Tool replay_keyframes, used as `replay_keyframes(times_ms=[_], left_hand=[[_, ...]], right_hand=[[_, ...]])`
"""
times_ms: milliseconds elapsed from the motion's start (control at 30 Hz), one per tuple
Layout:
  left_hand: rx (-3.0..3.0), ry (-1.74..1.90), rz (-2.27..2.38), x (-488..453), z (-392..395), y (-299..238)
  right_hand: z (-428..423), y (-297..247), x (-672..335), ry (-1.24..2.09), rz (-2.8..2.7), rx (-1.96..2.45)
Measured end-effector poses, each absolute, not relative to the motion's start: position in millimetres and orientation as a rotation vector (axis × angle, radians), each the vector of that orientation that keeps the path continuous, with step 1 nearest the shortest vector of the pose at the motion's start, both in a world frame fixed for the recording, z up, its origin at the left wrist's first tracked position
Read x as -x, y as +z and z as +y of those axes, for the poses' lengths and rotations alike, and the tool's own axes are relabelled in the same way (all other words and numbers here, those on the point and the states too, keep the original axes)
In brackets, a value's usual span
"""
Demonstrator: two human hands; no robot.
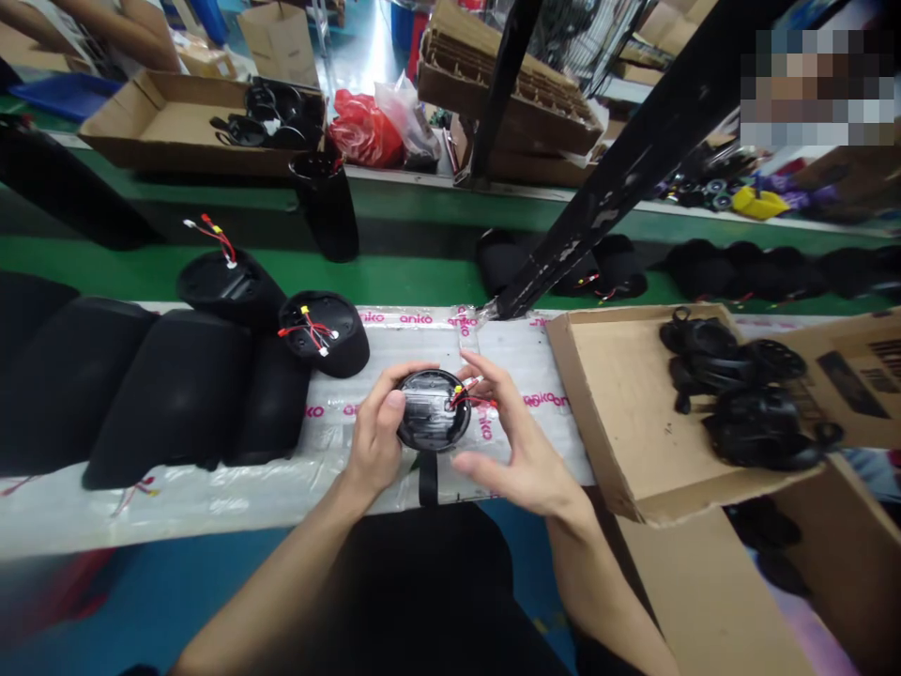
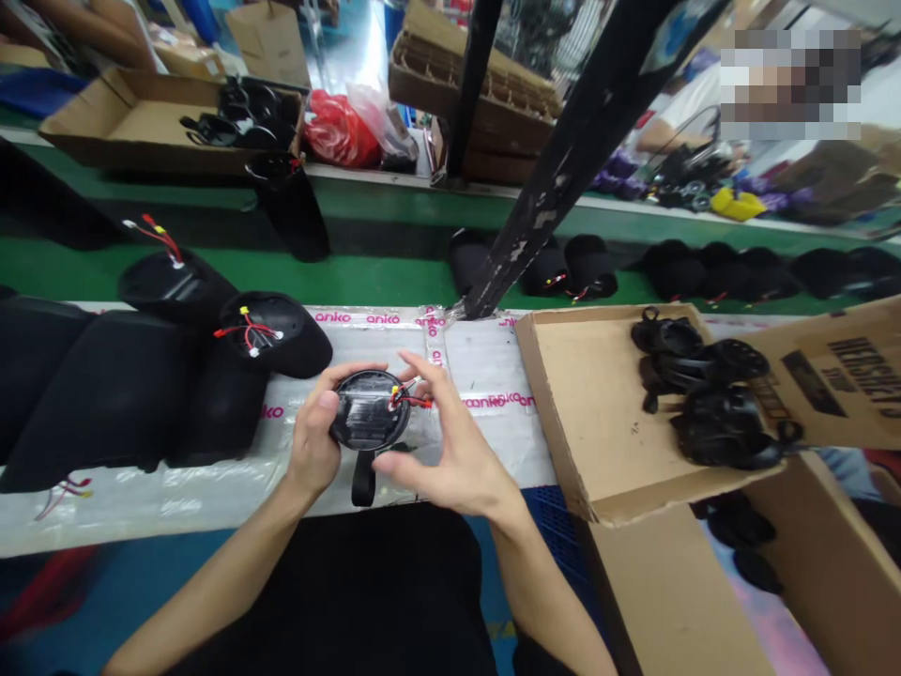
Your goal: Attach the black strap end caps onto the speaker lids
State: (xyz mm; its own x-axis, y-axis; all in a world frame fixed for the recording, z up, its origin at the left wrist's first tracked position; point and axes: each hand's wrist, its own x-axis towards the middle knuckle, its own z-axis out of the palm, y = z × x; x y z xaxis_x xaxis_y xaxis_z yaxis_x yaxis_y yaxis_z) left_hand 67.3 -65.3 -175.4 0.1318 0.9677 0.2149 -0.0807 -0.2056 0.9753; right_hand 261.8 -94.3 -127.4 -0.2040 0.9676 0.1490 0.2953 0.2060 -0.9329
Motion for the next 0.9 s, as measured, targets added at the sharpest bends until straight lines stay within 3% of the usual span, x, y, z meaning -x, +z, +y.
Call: replay_keyframes(times_ms=[133,400,900], left_hand=[[-1.305,1.340,0.948,-70.4,-70.0,-177.0],[-1.372,1.459,1.109,-75.3,-95.5,-177.6],[-1.265,1.563,1.162,-93.8,-98.5,-182.8]], right_hand=[[-97.5,-155.9,-253.1,1.103,-1.201,1.177],[-103.4,-171.3,-217.6,0.953,-0.946,1.241],[-139.9,-157.7,-195.9,0.885,-0.894,1.353]])
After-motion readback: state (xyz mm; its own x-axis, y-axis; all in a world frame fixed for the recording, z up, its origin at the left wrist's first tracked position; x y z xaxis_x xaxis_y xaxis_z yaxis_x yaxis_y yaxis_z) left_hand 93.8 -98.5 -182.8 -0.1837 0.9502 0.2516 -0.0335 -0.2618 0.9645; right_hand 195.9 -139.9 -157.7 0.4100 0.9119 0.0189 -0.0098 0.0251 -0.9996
